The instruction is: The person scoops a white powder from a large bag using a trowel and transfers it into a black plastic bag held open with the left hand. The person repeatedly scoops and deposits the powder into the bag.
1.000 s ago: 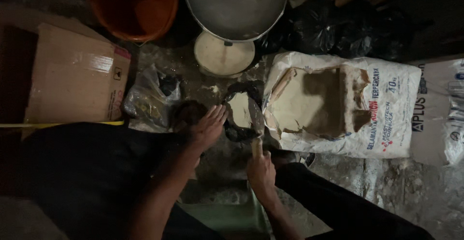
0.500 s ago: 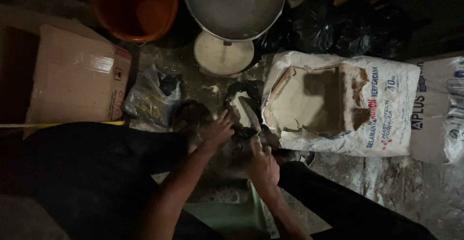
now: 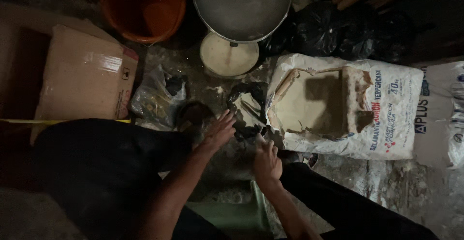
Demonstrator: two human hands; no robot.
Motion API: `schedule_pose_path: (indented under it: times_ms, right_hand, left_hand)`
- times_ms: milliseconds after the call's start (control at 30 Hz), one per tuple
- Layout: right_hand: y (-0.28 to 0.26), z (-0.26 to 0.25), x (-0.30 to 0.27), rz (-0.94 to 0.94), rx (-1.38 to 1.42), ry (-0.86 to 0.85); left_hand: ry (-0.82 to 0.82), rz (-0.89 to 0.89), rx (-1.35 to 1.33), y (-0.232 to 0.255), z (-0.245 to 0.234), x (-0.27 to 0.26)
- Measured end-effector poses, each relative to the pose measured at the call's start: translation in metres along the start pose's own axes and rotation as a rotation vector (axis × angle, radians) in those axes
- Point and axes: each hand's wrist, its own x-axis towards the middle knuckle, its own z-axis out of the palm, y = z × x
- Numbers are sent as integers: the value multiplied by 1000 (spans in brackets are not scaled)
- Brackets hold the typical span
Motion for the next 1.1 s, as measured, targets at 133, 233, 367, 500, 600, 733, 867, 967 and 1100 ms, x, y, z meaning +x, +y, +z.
schedule_pose_path:
  times_ms: [133, 233, 367, 500, 600, 733, 867, 967, 1100]
  right_hand:
    - [2, -2, -16, -19, 101, -36]
    - [-3, -17, -23, -13, 257, -59]
    - [-15, -28, -9, -30, 648, -139]
    - [23, 100, 66, -10, 778, -152]
    - [34, 143, 84, -30, 715, -172]
    - [5, 16, 26, 9, 1008, -150]
    - [-8, 10, 38, -19, 1058, -133]
    - [6, 56, 71, -30, 981, -225]
    - [16, 60, 32, 67, 1268, -181]
  left_hand:
    - [-139, -84, 129, 24, -10, 4]
    - [-505, -125, 775, 18, -15, 15]
    - [-389, -520, 321, 45, -17, 17]
    - [-455, -510, 382, 1, -3, 4]
    - [-425, -501, 373, 63, -34, 17]
    - [-366, -481, 289, 68, -46, 22]
    - [-407, -350, 519, 0, 3, -5]
    - [-357, -73, 582, -18, -5, -11]
    - [-208, -227, 140, -9, -8, -7]
